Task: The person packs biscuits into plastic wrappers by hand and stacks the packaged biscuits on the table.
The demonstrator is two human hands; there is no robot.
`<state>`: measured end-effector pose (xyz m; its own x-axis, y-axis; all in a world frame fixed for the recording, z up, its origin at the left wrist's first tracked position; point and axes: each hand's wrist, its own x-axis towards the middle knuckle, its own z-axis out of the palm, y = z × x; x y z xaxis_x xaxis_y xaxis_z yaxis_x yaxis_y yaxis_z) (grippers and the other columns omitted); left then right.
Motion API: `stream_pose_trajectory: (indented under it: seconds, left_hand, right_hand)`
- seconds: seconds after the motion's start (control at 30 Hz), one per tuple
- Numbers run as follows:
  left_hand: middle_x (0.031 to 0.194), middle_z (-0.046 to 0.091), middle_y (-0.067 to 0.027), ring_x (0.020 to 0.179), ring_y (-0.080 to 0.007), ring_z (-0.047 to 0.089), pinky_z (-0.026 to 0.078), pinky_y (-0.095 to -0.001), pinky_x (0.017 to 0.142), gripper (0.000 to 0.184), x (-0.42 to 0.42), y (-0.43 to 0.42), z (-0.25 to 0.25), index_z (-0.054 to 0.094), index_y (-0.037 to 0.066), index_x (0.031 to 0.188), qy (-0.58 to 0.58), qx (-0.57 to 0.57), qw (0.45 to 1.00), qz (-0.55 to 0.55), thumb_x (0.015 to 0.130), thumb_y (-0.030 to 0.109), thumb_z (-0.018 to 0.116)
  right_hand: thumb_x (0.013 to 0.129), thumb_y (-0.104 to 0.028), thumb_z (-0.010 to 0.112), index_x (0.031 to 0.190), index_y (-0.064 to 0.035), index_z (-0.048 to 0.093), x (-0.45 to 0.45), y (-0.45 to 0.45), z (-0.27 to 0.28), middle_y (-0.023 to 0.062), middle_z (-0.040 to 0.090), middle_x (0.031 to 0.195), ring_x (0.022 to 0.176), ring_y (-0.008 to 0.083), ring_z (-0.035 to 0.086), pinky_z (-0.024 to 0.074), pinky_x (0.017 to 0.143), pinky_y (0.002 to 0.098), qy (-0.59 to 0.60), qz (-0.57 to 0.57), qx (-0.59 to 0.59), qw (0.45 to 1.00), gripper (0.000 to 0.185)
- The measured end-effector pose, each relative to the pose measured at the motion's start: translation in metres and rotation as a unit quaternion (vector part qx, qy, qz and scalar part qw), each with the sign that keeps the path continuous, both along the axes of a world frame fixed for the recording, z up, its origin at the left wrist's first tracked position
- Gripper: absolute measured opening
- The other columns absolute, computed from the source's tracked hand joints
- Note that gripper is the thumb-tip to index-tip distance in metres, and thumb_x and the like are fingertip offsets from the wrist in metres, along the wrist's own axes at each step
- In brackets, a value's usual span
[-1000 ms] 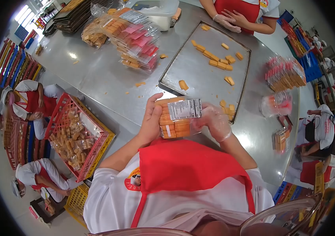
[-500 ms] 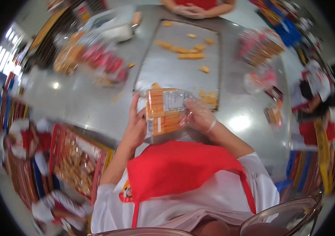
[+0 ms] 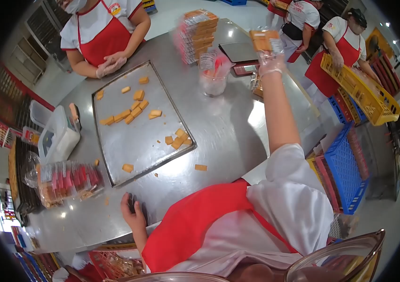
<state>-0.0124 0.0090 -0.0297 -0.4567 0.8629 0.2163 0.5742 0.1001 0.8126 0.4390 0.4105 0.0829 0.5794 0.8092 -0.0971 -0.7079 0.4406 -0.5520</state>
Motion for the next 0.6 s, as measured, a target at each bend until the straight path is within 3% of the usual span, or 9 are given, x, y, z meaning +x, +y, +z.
stream_pose_trajectory:
  seconds: [0.1,0.2,0.4,0.43,0.5,0.53,0.6]
  left_hand:
    - [0.111,0.051,-0.0162,0.103,-0.0284,0.049,0.037,-0.0341,0.089,0.034,0.001,0.003,-0.003,0.049,-0.002,0.11,0.068,0.003,0.997,-0.018,0.076,0.002,0.054]
    - [0.109,0.052,-0.017,0.103,-0.0308,0.049,0.036,-0.0361,0.09,0.032,-0.001,0.002,-0.01,0.051,-0.001,0.106,0.064,0.006,0.998,-0.016,0.075,0.001,0.054]
    - [0.108,0.053,-0.017,0.103,-0.0314,0.049,0.035,-0.0372,0.091,0.029,-0.001,-0.003,-0.015,0.052,-0.002,0.104,0.043,0.006,0.999,0.003,0.076,0.003,0.054]
    - [0.108,0.053,-0.017,0.103,-0.0313,0.049,0.035,-0.0374,0.091,0.028,-0.002,-0.004,-0.016,0.052,-0.002,0.104,0.044,0.007,0.999,0.008,0.076,0.003,0.054]
    - [0.109,0.053,-0.017,0.103,-0.0313,0.049,0.035,-0.0376,0.091,0.026,-0.002,-0.005,-0.018,0.053,-0.002,0.102,0.045,0.008,0.999,0.021,0.077,0.004,0.053]
    - [0.109,0.052,-0.017,0.104,-0.0312,0.049,0.035,-0.0377,0.091,0.025,-0.002,-0.005,-0.019,0.053,-0.002,0.102,0.048,0.01,0.999,0.02,0.077,0.004,0.053]
    - [0.109,0.052,-0.017,0.104,-0.0311,0.048,0.035,-0.0378,0.091,0.024,-0.004,-0.006,-0.019,0.054,-0.002,0.101,0.056,0.009,0.998,0.018,0.078,0.005,0.053]
  right_hand:
    - [0.09,-0.039,0.033,0.102,-0.0088,0.046,0.005,0.047,-0.036,0.006,0.046,0.078,0.066,0.015,0.049,0.0383,0.049,0.0243,0.108,0.016,-0.043,0.993,0.035]
    - [0.089,-0.027,0.038,0.1,-0.0047,0.048,-0.004,0.077,-0.066,0.0084,0.052,0.077,0.061,0.0186,0.05,0.0446,0.052,0.0278,0.114,0.008,-0.036,0.993,0.027]
    - [0.083,-0.011,0.046,0.101,-0.0103,0.051,-0.047,0.027,-0.101,0.0032,0.055,0.08,0.066,0.0158,0.053,0.0406,0.053,0.0234,-0.107,0.072,-0.116,0.985,0.019]
    - [0.082,-0.012,0.047,0.099,-0.0108,0.053,-0.052,0.01,-0.108,0.0028,0.056,0.08,0.067,0.0169,0.053,0.0418,0.055,0.0257,-0.223,0.058,-0.137,0.963,0.018]
    - [0.081,-0.014,0.049,0.095,-0.0117,0.056,-0.056,-0.018,-0.118,0.002,0.057,0.08,0.069,0.0191,0.054,0.044,0.058,0.0305,-0.446,0.031,-0.175,0.877,0.015]
    - [0.082,-0.017,0.05,0.093,-0.0116,0.057,-0.049,-0.022,-0.111,0.0029,0.057,0.081,0.071,0.0209,0.055,0.0445,0.061,0.0324,-0.6,-0.075,-0.161,0.78,0.014]
    - [0.082,-0.024,0.05,0.089,-0.0114,0.059,-0.019,-0.039,-0.083,0.0046,0.059,0.082,0.074,0.0244,0.056,0.0454,0.066,0.0362,-0.825,-0.265,-0.11,0.487,0.017]
